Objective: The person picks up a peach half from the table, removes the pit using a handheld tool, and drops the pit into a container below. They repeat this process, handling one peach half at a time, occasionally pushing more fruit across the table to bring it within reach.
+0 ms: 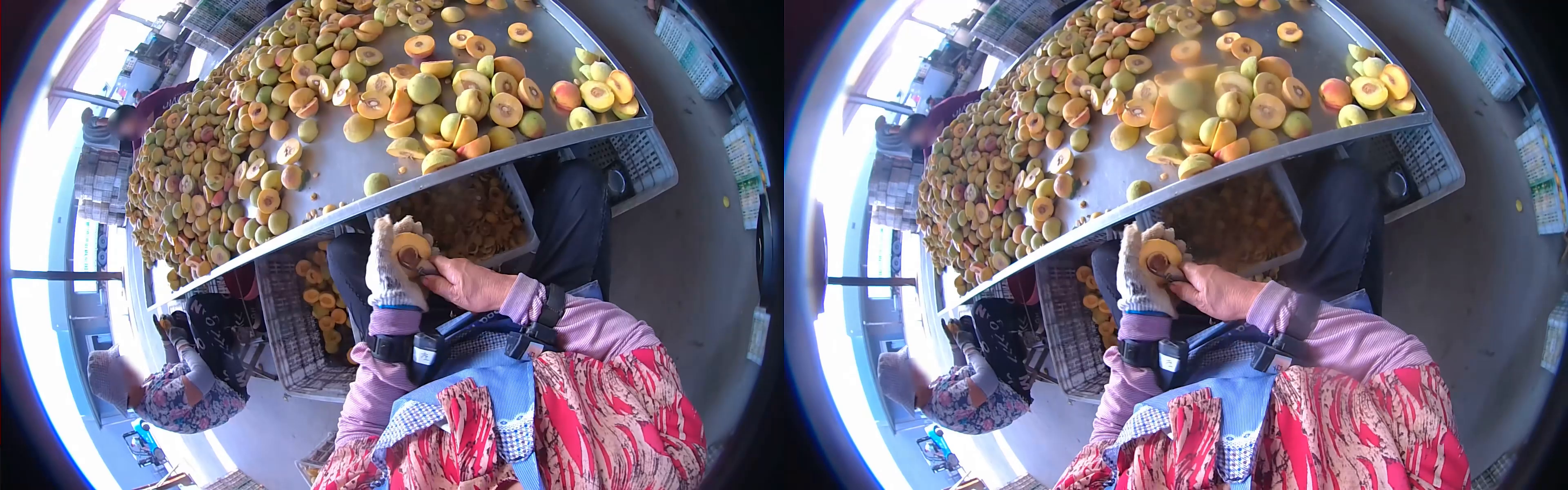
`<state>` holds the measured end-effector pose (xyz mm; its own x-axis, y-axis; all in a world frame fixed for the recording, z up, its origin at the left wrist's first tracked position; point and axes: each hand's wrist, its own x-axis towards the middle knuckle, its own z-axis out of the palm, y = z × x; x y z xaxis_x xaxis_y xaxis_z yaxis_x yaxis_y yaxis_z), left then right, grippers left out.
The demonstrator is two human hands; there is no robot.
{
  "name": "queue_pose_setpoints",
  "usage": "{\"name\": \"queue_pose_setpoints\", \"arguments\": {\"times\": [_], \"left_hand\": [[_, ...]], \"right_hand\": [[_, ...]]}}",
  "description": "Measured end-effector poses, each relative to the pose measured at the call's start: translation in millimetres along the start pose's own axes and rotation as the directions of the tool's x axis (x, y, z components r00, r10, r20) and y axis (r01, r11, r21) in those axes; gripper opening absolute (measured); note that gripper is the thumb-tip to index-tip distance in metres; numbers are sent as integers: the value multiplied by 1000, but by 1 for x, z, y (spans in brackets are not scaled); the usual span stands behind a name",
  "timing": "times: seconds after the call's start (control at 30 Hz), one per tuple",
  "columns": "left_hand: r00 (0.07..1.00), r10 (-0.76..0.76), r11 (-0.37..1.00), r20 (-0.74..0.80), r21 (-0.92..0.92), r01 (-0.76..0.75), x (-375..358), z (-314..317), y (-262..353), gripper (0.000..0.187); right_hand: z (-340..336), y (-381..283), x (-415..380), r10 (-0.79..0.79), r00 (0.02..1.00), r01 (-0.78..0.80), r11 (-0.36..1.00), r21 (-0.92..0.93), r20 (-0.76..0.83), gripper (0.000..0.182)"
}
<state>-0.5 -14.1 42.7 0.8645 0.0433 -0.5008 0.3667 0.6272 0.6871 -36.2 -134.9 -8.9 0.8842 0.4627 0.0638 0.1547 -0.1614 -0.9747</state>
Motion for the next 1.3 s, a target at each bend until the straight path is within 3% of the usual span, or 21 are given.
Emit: {"name": "queue_pose_setpoints", "arguments": {"times": [0.03, 0.07, 0.13, 0.23, 0.27, 0.33, 0.4, 0.47, 0.5, 0.63, 0.67, 0.73, 0.77, 0.8, 0.83, 0.87, 0.9, 1.03, 1.17, 1.2, 1.3], "left_hand": [[993, -107, 994, 43, 32, 106, 5, -3, 3, 40], [973, -216, 975, 80, 72, 210, 9, -5, 5, 39], [985, -168, 982, 45, 98, 163, 9, -4, -2, 38], [968, 247, 892, 48, 379, -246, 7, -2, -9, 29], [967, 247, 893, 58, 375, -250, 6, -2, -9, 29], [889, 359, 603, 283, 657, -452, 2, -10, -10, 29], [879, 295, 593, 374, 650, -476, 2, -14, 2, 20], [890, -74, 831, 449, 522, -194, 5, -19, 10, 20], [862, -133, 803, 488, 564, -195, 7, -21, 14, 20], [786, -52, 794, 616, 503, -341, 3, -17, 12, 22], [785, -47, 794, 618, 499, -346, 1, -14, 13, 22], [827, -91, 833, 555, 498, -242, -3, -11, 13, 29], [865, -79, 835, 495, 507, -214, -4, -8, 11, 37], [865, -79, 834, 495, 508, -214, -5, -5, 5, 37], [934, -42, 893, 354, 433, -124, -4, -1, -3, 39], [980, -25, 940, 199, 339, -45, -2, 2, -10, 41], [991, -71, 950, 114, 311, 32, 3, 3, -14, 45], [973, -192, 981, -128, -12, 192, 21, -2, -35, 51], [967, -238, 952, -89, -219, 214, 30, -6, -40, 53], [974, -51, 981, -222, -193, 7, 37, -19, -39, 50], [896, 258, 966, -361, 101, -238, 11, -24, 33, 44]], "right_hand": [[-15, -24, 0, 209, 968, -215, 976, 27, 137, 43], [-13, -24, -1, 209, 969, -214, 977, 25, 133, 43], [-7, -19, -2, 145, 989, -145, 989, -42, -4, 41], [-1, -14, -2, 190, 981, -194, 971, 137, 41, 35], [-9, -26, -2, 188, 982, -191, 973, 130, 33, 35], [-25, -51, -8, 523, 734, -676, 621, 397, 433, 35], [-20, -44, -12, 521, 740, -672, 581, 459, 425, 35], [-26, -40, -14, 404, 634, -771, 263, 580, 659, 32], [-27, -41, -15, 368, 622, -779, 194, 597, 692, 34], [-22, -40, -25, 141, 679, -732, 46, 680, 721, 34], [-23, -44, -26, 141, 678, -733, 52, 679, 721, 34], [-26, -56, -30, 407, 697, -714, 313, 627, 591, 36], [-30, -48, -30, 465, 757, -651, 596, 470, 459, 34], [-25, -35, -27, 464, 757, -651, 596, 471, 460, 34], [-21, -30, -21, 289, 951, -306, 931, 197, 110, 31], [-18, -26, -20, -67, 989, 34, 972, -234, -134, 29], [-23, -22, -19, 190, 979, -201, 931, -305, -68, 30], [-27, -24, 0, 241, 959, -277, 704, -654, -147, 27], [-24, -8, 14, 257, 943, -327, 599, -731, -212, 24], [-15, -9, 14, 235, 936, -349, 716, -604, -262, 24], [-16, 3, 4, 259, 898, -386, 852, -354, -355, 26]]}}
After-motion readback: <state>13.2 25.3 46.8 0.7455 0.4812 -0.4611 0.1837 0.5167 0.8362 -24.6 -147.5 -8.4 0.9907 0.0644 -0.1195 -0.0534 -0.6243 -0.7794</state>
